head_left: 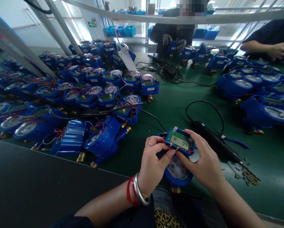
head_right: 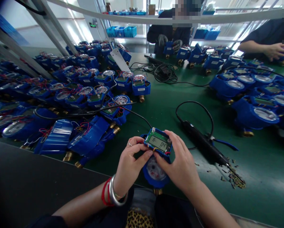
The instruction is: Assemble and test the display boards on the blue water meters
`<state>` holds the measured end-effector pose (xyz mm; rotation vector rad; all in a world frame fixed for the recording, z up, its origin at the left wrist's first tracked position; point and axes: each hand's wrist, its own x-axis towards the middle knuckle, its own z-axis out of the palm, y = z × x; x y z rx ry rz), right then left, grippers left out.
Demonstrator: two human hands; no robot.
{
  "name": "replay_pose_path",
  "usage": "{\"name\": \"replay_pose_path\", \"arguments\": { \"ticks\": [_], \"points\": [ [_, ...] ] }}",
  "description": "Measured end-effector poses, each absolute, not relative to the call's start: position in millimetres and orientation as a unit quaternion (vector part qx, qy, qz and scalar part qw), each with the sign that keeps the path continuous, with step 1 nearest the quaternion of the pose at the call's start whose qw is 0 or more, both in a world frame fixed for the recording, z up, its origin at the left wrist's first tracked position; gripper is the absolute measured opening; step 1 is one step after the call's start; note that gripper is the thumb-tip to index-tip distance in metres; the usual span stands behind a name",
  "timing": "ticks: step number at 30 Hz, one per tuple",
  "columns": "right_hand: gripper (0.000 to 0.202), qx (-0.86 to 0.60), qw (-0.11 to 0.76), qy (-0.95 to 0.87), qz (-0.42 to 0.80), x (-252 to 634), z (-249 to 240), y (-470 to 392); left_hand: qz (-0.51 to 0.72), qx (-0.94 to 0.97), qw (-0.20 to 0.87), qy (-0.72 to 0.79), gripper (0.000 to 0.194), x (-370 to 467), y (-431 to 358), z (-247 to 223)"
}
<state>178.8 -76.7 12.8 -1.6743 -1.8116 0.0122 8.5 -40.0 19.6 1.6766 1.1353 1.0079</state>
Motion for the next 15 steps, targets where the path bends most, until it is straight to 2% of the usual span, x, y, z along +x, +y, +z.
{"name": "replay_pose_path", "arguments": {
  "ticks": [15],
  "points": [
    [0.058,-0.642,0.316,-0.699,-0.006,181.2,13.9,-77.9,0.399,0.667,0.441,0.449,0.006,6.7,-42.1,14.6]
  ]
}}
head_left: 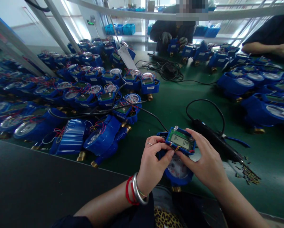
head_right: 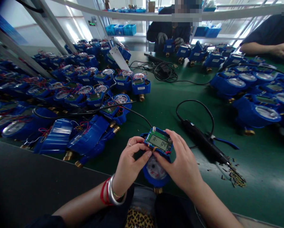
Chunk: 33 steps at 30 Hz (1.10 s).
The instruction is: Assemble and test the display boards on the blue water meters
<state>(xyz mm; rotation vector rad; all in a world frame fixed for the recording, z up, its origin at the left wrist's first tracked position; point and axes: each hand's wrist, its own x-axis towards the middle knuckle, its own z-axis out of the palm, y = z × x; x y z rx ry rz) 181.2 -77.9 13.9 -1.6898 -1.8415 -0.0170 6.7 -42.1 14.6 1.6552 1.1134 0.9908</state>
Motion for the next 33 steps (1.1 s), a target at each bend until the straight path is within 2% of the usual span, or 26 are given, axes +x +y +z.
{"name": "replay_pose_path", "arguments": {
  "ticks": [8,23,33],
  "points": [
    [0.062,-0.646,0.306,-0.699,-0.005,183.0,10.9,-79.4,0.415,0.694,0.401,0.431,0.010,5.8,-44.9,10.8],
    [0.060,-0.645,0.297,-0.703,-0.024,182.2,10.5,-79.4,0.410,0.730,0.370,0.402,0.004,5.4,-47.6,7.0],
    [0.063,-0.638,0.294,-0.712,-0.021,182.3,7.5,-79.7,0.450,0.701,0.359,0.421,0.012,8.7,-49.1,5.8]
  ]
}}
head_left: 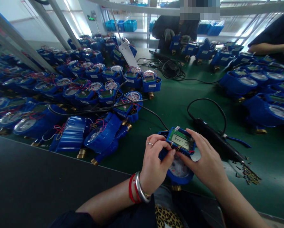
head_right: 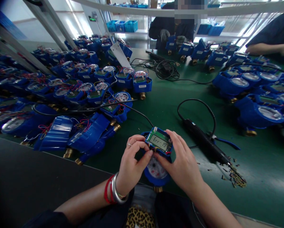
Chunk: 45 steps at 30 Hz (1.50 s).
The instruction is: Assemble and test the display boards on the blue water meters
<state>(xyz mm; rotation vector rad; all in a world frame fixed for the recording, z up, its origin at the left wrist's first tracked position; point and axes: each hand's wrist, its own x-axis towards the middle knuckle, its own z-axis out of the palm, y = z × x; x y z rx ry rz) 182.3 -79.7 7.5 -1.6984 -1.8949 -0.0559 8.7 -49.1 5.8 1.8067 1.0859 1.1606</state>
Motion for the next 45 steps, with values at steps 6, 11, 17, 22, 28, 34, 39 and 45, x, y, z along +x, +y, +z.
{"name": "replay_pose_path", "arguments": {
  "ticks": [6,11,17,22,28,34,39,45],
  "points": [
    [0.063,-0.639,0.297,-0.709,-0.014,181.4,6.3,-79.7,0.471,0.700,0.344,0.412,0.009,9.9,-49.5,3.5],
    [0.063,-0.648,0.295,-0.702,0.000,178.9,7.8,-80.7,0.470,0.691,0.349,0.424,0.009,11.2,-50.1,4.5],
    [0.061,-0.650,0.297,-0.699,0.002,177.3,9.3,-80.7,0.471,0.680,0.358,0.433,0.010,11.5,-51.4,6.2],
    [0.060,-0.642,0.298,-0.706,0.013,178.4,10.1,-80.4,0.474,0.678,0.361,0.430,0.010,12.6,-51.2,6.7],
    [0.063,-0.638,0.301,-0.709,0.005,179.4,7.6,-80.8,0.475,0.669,0.371,0.434,0.012,14.4,-52.4,6.5],
    [0.060,-0.634,0.305,-0.710,0.024,178.2,9.1,-80.2,0.476,0.654,0.390,0.440,0.011,14.5,-54.0,4.5],
    [0.060,-0.635,0.304,-0.710,0.026,177.4,8.2,-80.3,0.480,0.641,0.396,0.449,0.012,15.0,-54.6,4.1],
    [0.058,-0.629,0.300,-0.717,0.022,177.0,7.7,-79.4,0.485,0.629,0.402,0.456,0.014,15.9,-55.4,4.3]
  ]
}}
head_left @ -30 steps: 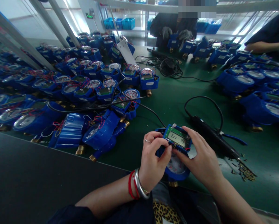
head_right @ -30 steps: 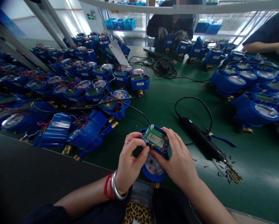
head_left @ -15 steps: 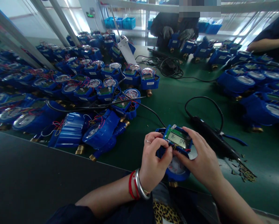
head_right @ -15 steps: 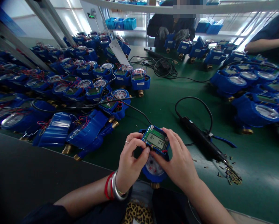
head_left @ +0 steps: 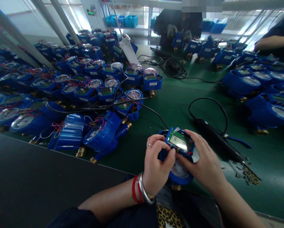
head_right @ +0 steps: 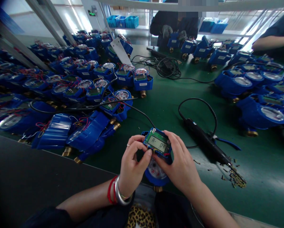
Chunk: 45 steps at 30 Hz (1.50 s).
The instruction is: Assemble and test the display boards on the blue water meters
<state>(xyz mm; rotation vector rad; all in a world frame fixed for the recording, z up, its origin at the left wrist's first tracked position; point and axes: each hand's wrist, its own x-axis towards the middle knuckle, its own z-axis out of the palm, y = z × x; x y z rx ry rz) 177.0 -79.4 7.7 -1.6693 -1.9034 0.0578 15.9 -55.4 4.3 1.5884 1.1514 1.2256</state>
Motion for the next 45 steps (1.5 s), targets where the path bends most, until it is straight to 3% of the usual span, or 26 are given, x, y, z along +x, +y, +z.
{"name": "replay_pose_path", "arguments": {
  "ticks": [13,17,26,45],
  "points": [
    [0.061,-0.616,0.286,-0.726,0.110,184.6,16.2,-80.9,0.475,0.619,0.415,0.467,0.013,14.7,-57.1,2.6],
    [0.046,-0.620,0.281,-0.729,0.067,191.8,25.0,-72.8,0.481,0.625,0.417,0.453,0.014,14.0,-56.5,1.5],
    [0.054,-0.591,0.203,-0.779,0.042,196.1,45.0,-56.4,0.480,0.630,0.418,0.444,0.014,12.3,-54.6,-1.1],
    [0.051,-0.544,0.176,-0.820,-0.033,196.9,44.5,-51.5,0.487,0.639,0.422,0.419,0.014,10.5,-53.8,-3.4]
  ]
}}
